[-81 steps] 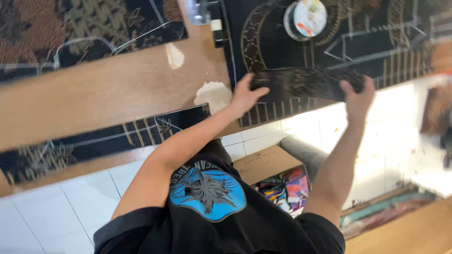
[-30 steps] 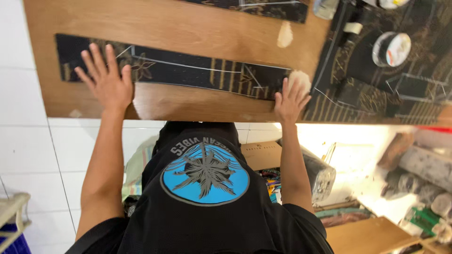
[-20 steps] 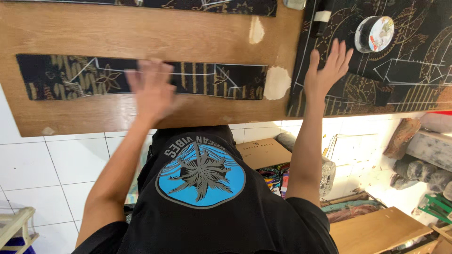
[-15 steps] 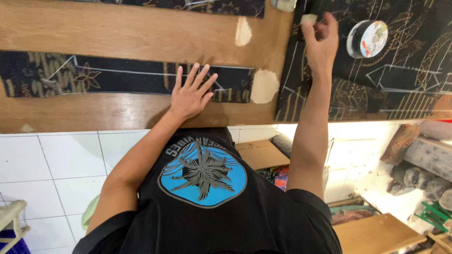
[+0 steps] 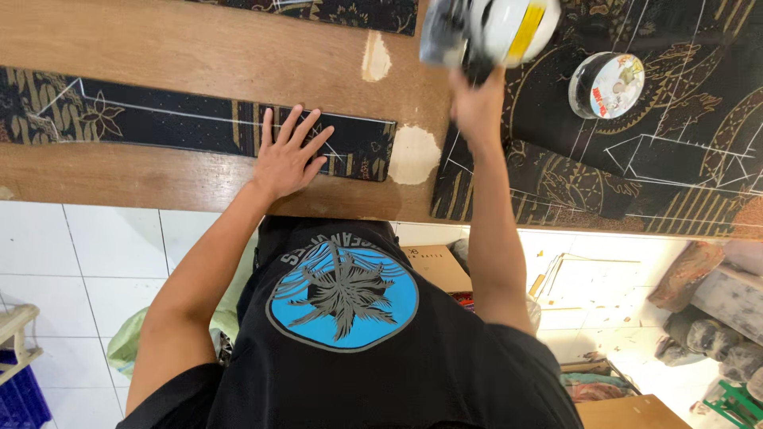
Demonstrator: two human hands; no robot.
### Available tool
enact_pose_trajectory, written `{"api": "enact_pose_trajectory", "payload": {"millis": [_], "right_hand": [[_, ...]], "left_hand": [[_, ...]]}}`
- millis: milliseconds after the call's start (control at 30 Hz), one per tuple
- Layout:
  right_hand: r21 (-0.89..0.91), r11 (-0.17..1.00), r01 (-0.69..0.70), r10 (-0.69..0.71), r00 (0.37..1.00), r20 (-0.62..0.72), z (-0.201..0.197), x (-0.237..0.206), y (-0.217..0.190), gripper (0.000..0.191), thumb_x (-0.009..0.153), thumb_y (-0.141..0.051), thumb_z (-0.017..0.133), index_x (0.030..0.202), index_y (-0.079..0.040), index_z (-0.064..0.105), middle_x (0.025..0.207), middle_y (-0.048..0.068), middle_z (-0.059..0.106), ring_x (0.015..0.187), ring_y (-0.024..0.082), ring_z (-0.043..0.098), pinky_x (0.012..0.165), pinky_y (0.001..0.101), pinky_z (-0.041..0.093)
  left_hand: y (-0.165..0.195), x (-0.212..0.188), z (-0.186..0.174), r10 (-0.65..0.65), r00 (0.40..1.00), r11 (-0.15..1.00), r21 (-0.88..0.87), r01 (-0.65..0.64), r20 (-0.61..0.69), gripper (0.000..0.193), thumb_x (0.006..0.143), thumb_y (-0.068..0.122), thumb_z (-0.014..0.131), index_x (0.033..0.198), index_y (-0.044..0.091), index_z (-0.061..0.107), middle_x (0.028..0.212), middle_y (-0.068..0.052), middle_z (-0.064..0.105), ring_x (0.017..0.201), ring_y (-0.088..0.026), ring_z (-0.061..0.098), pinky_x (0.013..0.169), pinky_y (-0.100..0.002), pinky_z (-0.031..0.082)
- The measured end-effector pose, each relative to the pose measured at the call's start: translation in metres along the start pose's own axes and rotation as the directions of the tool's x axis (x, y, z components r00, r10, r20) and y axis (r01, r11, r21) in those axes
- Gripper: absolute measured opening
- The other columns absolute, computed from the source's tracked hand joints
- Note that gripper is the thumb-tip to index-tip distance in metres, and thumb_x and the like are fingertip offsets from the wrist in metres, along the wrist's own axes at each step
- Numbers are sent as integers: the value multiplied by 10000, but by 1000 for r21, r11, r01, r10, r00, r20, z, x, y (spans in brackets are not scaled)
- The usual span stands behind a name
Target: The person uses a rotary cutter to cut a patterned fabric along marked lines on a wooden table. They then use scissors to trim the cut pieces and continue cutting additional sections of the fabric.
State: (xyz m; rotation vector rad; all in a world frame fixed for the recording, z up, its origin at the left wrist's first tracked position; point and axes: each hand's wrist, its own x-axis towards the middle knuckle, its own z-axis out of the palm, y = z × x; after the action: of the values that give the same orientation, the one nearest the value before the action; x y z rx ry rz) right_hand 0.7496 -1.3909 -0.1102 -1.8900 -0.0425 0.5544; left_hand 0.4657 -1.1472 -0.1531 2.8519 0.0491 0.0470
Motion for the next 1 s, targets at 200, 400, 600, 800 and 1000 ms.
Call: {"api": "enact_pose_trajectory", "payload": {"millis": [200, 400, 600, 800, 1000], "right_hand": [[54, 984, -172, 173, 985, -5, -13, -95, 19, 360, 954, -145, 798, 1220, 25, 623, 893, 140, 652, 611, 157, 571, 516, 305, 466], [-363, 921, 144, -217, 961, -170, -8, -159, 45, 390, 963, -212, 772, 1250, 32, 670, 1212, 201, 726, 1118, 334, 693, 975, 416, 519], [-394, 916, 74, -168, 963, -209, -1, -208, 68, 366, 987, -225, 723, 1234, 38, 664, 1206, 215, 714, 1126, 387, 670, 987, 450, 492], [-289, 902, -320, 280, 944, -174, -6, -244, 68, 283, 962, -276, 756, 992, -3, 686, 805, 85, 604, 707, 217, 540, 619, 367, 431], [-247, 803, -543, 550, 834, -45, -26, -271, 67, 310, 913, -303, 785, 770, -65, 648, 598, -19, 574, 515, 94, 491, 480, 277, 377]], "left_hand": [[26, 55, 7, 145, 989, 969, -197, -149, -36, 491, 950, 280, 708, 1402, 102, 636, 1427, -56, 575, 1366, -259, 457, 1170, -489, 285], [51, 116, 37, 405, 898, 913, -18, -408, 172, 577, 792, 204, 736, 1362, 168, 658, 1344, 17, 599, 1274, -250, 472, 1097, -459, 322], [57, 134, 44, 434, 809, 883, -10, -470, 397, 572, 741, 208, 772, 1303, 180, 672, 1236, 7, 646, 1277, -245, 471, 1076, -547, 284], [54, 139, 30, 400, 744, 904, -97, -416, 534, 419, 771, 159, 766, 1188, 182, 741, 1212, 1, 665, 1287, -234, 489, 1145, -580, 234], [30, 132, -11, 426, 753, 903, -282, -324, 501, 496, 742, 101, 781, 1217, 242, 748, 1234, -7, 643, 1263, -236, 488, 1145, -501, 273]]}}
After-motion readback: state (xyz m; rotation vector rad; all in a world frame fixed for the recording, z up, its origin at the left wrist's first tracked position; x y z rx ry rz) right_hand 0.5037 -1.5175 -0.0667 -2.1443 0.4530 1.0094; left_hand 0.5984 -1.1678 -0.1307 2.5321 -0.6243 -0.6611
